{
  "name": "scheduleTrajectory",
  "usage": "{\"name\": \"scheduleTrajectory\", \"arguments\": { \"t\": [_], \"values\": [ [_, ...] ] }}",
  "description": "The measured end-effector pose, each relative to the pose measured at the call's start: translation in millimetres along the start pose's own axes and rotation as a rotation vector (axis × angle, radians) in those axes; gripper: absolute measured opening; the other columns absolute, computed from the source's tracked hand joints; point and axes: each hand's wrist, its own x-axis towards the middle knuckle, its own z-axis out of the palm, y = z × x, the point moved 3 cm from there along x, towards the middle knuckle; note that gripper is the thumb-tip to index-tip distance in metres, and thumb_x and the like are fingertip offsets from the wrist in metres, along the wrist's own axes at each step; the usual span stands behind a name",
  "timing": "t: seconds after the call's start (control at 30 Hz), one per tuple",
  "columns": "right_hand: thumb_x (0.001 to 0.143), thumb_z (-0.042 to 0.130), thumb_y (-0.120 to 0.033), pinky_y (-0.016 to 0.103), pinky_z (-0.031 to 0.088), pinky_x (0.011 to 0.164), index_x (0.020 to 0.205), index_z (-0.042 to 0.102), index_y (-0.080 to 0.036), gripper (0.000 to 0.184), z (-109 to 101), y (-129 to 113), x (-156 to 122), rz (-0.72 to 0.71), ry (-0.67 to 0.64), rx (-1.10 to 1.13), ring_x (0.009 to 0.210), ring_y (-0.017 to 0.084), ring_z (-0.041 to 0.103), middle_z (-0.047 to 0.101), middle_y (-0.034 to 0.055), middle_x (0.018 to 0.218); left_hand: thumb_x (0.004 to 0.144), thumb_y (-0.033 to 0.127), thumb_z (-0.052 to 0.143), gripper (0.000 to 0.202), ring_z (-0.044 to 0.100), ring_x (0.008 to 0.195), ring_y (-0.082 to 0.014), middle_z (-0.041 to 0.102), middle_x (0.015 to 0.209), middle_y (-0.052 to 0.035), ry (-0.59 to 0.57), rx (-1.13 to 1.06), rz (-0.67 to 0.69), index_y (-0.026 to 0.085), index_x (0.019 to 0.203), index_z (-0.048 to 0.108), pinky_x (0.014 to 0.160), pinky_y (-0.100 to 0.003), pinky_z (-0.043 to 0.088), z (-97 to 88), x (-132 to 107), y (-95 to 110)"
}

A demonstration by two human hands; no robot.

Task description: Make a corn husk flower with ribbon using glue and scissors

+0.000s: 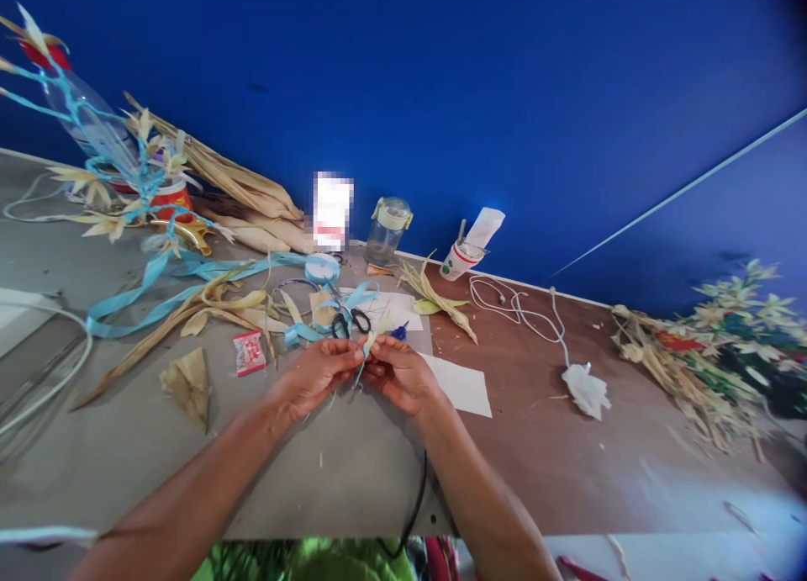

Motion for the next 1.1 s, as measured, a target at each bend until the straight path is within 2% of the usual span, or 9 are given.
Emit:
{"name": "scheduleTrajectory", "arguments": {
  "t": [0.13,0.27,0.37,0.43,0.53,0.63,0.8,0.93,1.1],
  "values": [
    [0.057,0.083,-0.019,0.016,0.031,0.046,0.075,0.066,-0.013,0.025,-1.4,-0.3,0.9,-0.017,0.018,0.008,0.045,0.003,0.037,0.055,-0.0043,0.057,0.054,0.029,0.087,0.027,0.046,0.052,-0.0073,0.06,0.057,-0.0009,-0.012,0.011,0.014,0.011,0.064,0.07,0.051,-0.019,0.033,1.8,0.6,0.0],
    [0.061,0.08,-0.02,0.017,0.032,0.047,0.084,0.066,-0.015,0.027,-2.8,-3.4,0.5,-0.061,0.01,0.018,0.047,0.004,0.038,0.053,-0.0052,0.059,0.056,0.027,0.085,0.025,0.043,0.05,-0.0057,0.057,0.055,0.0011,-0.005,-0.017,0.044,0.011,0.064,0.068,0.049,-0.018,0.033,0.8,2.1,-0.8],
    [0.064,0.077,-0.023,0.019,0.034,0.048,0.088,0.067,-0.016,0.026,-4.2,-7.4,-1.9,-0.137,0.068,-0.047,0.049,0.006,0.039,0.053,-0.0045,0.061,0.059,0.023,0.084,0.023,0.046,0.05,-0.006,0.055,0.054,0.0022,0.008,-0.065,0.071,0.012,0.063,0.064,0.05,-0.018,0.037,-0.9,2.9,-0.3],
    [0.066,0.075,-0.026,0.02,0.033,0.049,0.088,0.068,-0.016,0.025,-4.1,-11.3,-4.5,-0.206,0.104,-0.141,0.051,0.006,0.04,0.052,-0.0042,0.061,0.06,0.019,0.082,0.022,0.049,0.051,-0.0063,0.059,0.059,0.0009,0.038,-0.103,0.088,0.012,0.065,0.062,0.051,-0.018,0.04,-2.9,3.1,0.9],
    [0.07,0.071,-0.03,0.021,0.032,0.051,0.089,0.067,-0.017,0.023,-5.0,-22.4,-10.0,-0.33,0.179,-0.365,0.052,0.007,0.04,0.051,-0.0047,0.061,0.064,0.017,0.079,0.021,0.048,0.047,-0.0043,0.067,0.071,-0.0037,0.051,-0.136,0.096,0.013,0.068,0.059,0.049,-0.017,0.041,-4.7,3.3,3.5],
    [0.074,0.066,-0.033,0.023,0.034,0.054,0.089,0.067,-0.018,0.021,-9.7,-39.7,-18.5,-0.422,0.269,-0.693,0.056,0.01,0.043,0.053,-0.0038,0.063,0.068,0.018,0.076,0.019,0.043,0.042,-0.0029,0.068,0.069,-0.0047,0.028,-0.141,0.123,0.012,0.069,0.058,0.045,-0.016,0.038,-5.7,3.5,6.7],
    [0.082,0.057,-0.032,0.027,0.04,0.062,0.093,0.067,-0.019,0.019,-24.3,-56.1,-40.0,-0.408,0.307,-1.222,0.063,0.014,0.054,0.064,0.0004,0.073,0.066,0.013,0.075,0.016,0.049,0.045,-0.0042,0.067,0.068,-0.003,0.041,-0.177,0.135,0.012,0.071,0.06,0.048,-0.016,0.041,-7.1,1.9,9.5],
    [0.081,0.059,-0.027,0.031,0.044,0.073,0.102,0.066,-0.017,0.024,-30.6,-42.2,-56.8,-0.332,0.329,-1.601,0.08,0.019,0.059,0.066,0.0081,0.096,0.064,0.007,0.073,0.015,0.049,0.045,-0.0041,0.068,0.069,-0.0034,0.04,-0.181,0.129,0.012,0.07,0.06,0.046,-0.016,0.039,-4.4,-1.5,11.3],
    [0.083,0.059,-0.031,0.035,0.042,0.086,0.124,0.056,-0.014,0.045,-21.6,-19.1,-60.0,-0.185,0.406,-1.98,0.101,0.027,0.058,0.06,0.0144,0.111,0.065,0.009,0.073,0.015,0.043,0.04,-0.0018,0.067,0.067,-0.0028,0.036,-0.176,0.157,0.012,0.07,0.059,0.044,-0.015,0.035,-5.0,-1.2,9.8]
  ]
}}
